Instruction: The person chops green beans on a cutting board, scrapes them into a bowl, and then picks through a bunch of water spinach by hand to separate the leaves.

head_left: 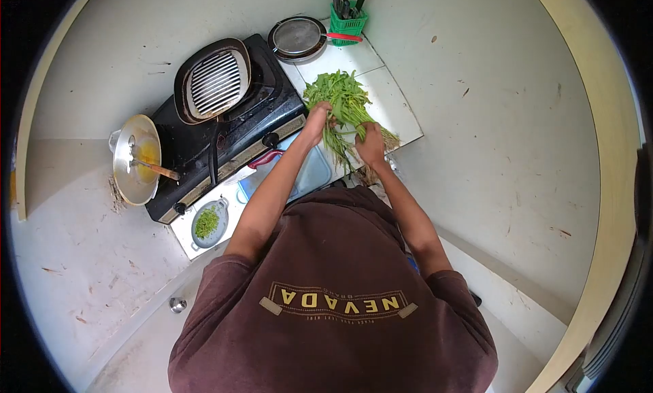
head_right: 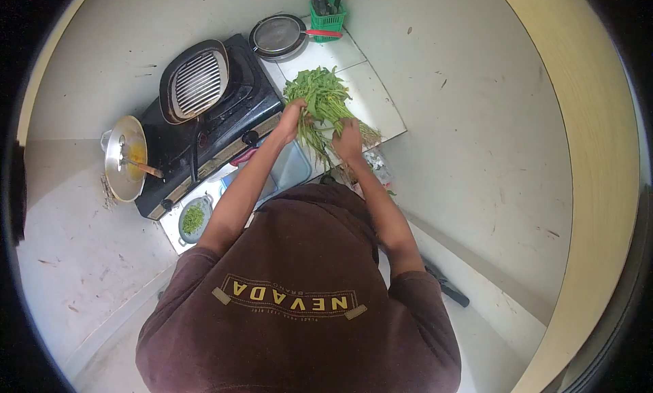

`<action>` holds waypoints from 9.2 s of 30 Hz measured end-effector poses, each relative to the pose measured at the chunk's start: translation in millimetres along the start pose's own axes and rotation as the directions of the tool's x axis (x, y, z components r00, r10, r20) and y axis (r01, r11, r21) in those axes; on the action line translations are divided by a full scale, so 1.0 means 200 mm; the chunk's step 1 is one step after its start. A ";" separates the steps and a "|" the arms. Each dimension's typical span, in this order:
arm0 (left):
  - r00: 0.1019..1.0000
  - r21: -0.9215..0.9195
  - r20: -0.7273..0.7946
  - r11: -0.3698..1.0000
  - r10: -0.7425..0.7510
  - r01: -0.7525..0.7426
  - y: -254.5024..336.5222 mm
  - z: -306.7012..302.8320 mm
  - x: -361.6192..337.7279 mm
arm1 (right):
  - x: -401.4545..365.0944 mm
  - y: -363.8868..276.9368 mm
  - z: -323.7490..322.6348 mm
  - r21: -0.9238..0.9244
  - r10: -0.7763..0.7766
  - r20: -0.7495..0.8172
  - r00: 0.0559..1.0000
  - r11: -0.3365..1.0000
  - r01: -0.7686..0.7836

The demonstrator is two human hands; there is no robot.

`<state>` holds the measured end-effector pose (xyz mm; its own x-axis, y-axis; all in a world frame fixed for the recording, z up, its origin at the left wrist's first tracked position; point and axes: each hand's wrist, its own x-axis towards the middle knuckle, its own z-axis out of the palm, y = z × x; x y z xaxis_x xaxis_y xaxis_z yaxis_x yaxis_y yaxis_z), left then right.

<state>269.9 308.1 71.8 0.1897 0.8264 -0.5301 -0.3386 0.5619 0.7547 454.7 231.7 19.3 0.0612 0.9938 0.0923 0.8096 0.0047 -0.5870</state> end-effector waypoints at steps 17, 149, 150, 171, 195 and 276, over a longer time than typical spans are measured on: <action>0.887 0.387 0.124 0.802 0.445 -0.456 0.00 0.04 -0.05 | 0.06 -0.34 -0.75 0.354 0.136 -0.192 0.972 0.933 -0.061; 0.978 -0.200 -0.066 0.958 0.198 -0.207 0.22 0.29 -0.28 | -0.39 -0.75 -0.83 0.135 -0.286 0.105 0.953 0.953 0.271; 0.978 -0.216 -0.082 0.954 0.193 -0.206 0.25 0.28 -0.26 | -0.42 -0.76 -0.83 0.134 -0.309 0.105 0.945 0.946 0.294; 0.987 -0.495 0.092 0.866 0.131 -0.069 0.43 0.19 -0.32 | -0.55 -0.54 -0.82 -0.077 -0.302 0.120 0.946 0.947 0.312; 0.988 -0.816 0.096 0.558 -0.125 0.150 0.51 0.15 -0.23 | -0.55 -0.60 -0.85 0.071 -0.284 0.150 0.947 0.958 0.276; 0.956 -0.205 0.290 0.978 0.039 0.023 0.20 0.31 -0.49 | -0.17 -0.61 -0.65 0.492 -0.059 -0.183 0.981 0.859 0.144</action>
<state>295.4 251.5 179.2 0.4353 0.8226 -0.3659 -0.5162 0.5610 0.6472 429.3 182.0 192.9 0.1192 0.9546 0.2729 0.4169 0.2014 -0.8864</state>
